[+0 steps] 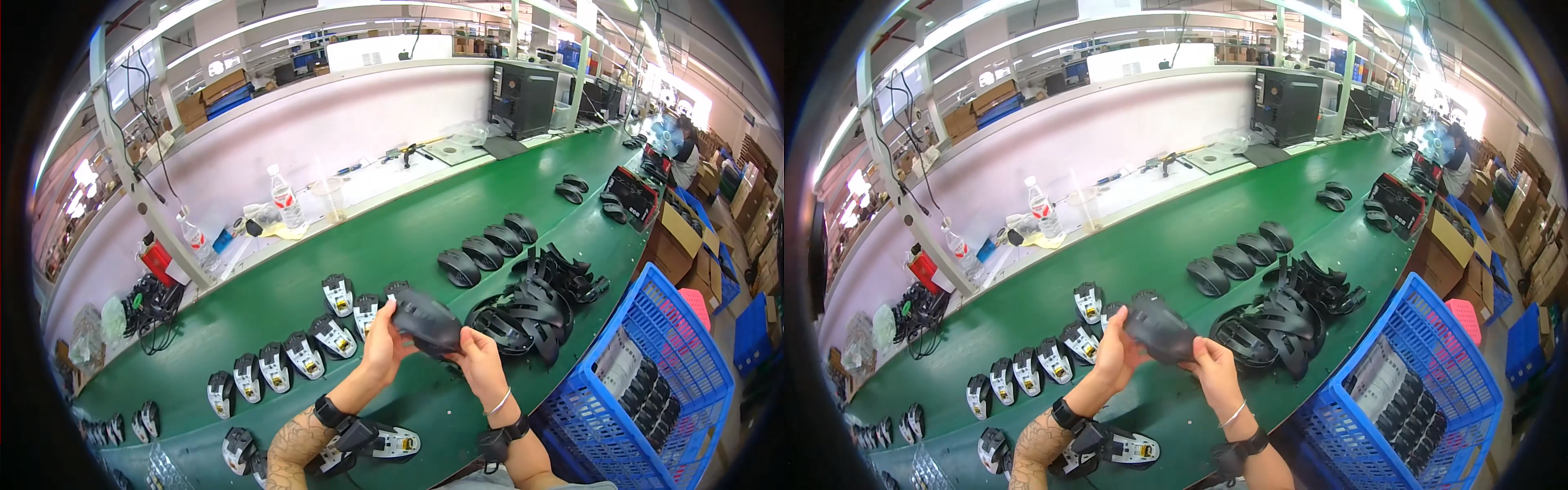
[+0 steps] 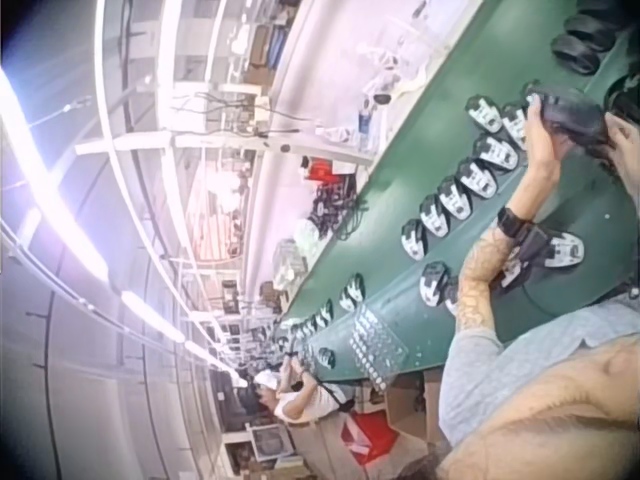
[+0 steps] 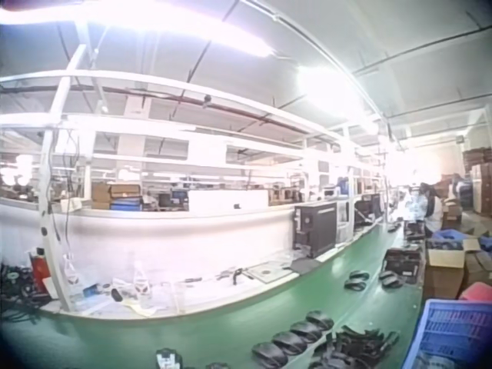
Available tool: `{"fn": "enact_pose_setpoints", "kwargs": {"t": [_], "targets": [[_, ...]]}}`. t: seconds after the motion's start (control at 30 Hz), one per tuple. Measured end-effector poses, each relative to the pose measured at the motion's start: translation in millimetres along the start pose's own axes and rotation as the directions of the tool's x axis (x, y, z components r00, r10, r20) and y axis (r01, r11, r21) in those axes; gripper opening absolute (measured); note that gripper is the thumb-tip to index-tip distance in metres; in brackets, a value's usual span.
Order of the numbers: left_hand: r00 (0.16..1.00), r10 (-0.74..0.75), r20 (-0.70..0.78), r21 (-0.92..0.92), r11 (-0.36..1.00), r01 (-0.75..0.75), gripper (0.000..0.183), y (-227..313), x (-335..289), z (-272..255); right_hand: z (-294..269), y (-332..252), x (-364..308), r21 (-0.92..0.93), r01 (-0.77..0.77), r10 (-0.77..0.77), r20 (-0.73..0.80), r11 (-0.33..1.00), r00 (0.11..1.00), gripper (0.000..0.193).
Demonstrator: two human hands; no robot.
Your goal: The person assembles computer mice by hand at a factory workstation. They pick up a mouse base unit and a black plastic shell, snap the shell onto the base, and place the finished unit on the table. The person repeats this process for multiple units, retrieving parts from a blue crate and arranging the completed mice in a row.
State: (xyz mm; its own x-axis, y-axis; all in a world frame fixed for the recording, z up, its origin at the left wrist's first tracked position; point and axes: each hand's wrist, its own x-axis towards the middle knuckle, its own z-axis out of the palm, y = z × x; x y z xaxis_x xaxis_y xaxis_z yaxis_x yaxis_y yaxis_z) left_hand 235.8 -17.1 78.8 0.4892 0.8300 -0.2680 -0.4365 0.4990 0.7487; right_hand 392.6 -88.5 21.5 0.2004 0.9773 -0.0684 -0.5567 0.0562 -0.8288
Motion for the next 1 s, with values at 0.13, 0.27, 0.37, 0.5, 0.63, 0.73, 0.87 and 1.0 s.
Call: {"fn": "enact_pose_setpoints", "kwargs": {"t": [0.13, 0.27, 0.37, 0.5, 0.63, 0.73, 0.87, 1.0], "targets": [[0.993, -0.082, 0.080, 0.053, 0.996, 0.078, 0.042, -9, 2, -7, -7, -2, 8, 0.289, -0.225, 0.234, 0.002, 0.931, 0.972, 0.037], [0.980, 0.166, 0.113, 0.580, 0.790, -0.200, 0.037, -20, 0, 3, -13, 1, 11, 0.266, -0.281, 0.289, 0.007, 0.922, 0.957, 0.039], [0.979, 0.179, 0.098, 0.563, 0.801, -0.203, 0.036, -22, 13, -5, -4, -9, 6, -0.168, -0.163, 0.150, -0.090, 0.972, 0.985, 0.037], [0.999, 0.036, 0.000, 0.404, 0.914, -0.033, 0.034, -16, 47, -1, 3, -17, -7, -0.959, 0.269, -0.515, 0.187, 0.089, 0.836, 0.039], [0.998, -0.012, -0.067, 0.412, 0.910, 0.038, 0.031, -29, 118, -7, -7, 2, -15, -0.951, 0.283, -0.369, 0.308, -0.122, 0.877, 0.048], [0.972, -0.044, -0.231, 0.505, 0.848, 0.159, 0.031, -57, 177, -28, -12, 11, -14, -0.953, 0.241, -0.323, 0.290, -0.184, 0.901, 0.048], [0.995, 0.013, -0.096, 0.962, 0.259, 0.089, 0.041, -49, 178, -17, -14, 5, -18, -0.950, 0.239, -0.329, 0.295, -0.201, 0.897, 0.035], [0.910, 0.409, 0.074, 0.996, 0.008, -0.084, 0.042, -56, 150, -3, -21, -1, -20, -0.974, 0.215, -0.350, 0.228, -0.075, 0.908, 0.019]]}}
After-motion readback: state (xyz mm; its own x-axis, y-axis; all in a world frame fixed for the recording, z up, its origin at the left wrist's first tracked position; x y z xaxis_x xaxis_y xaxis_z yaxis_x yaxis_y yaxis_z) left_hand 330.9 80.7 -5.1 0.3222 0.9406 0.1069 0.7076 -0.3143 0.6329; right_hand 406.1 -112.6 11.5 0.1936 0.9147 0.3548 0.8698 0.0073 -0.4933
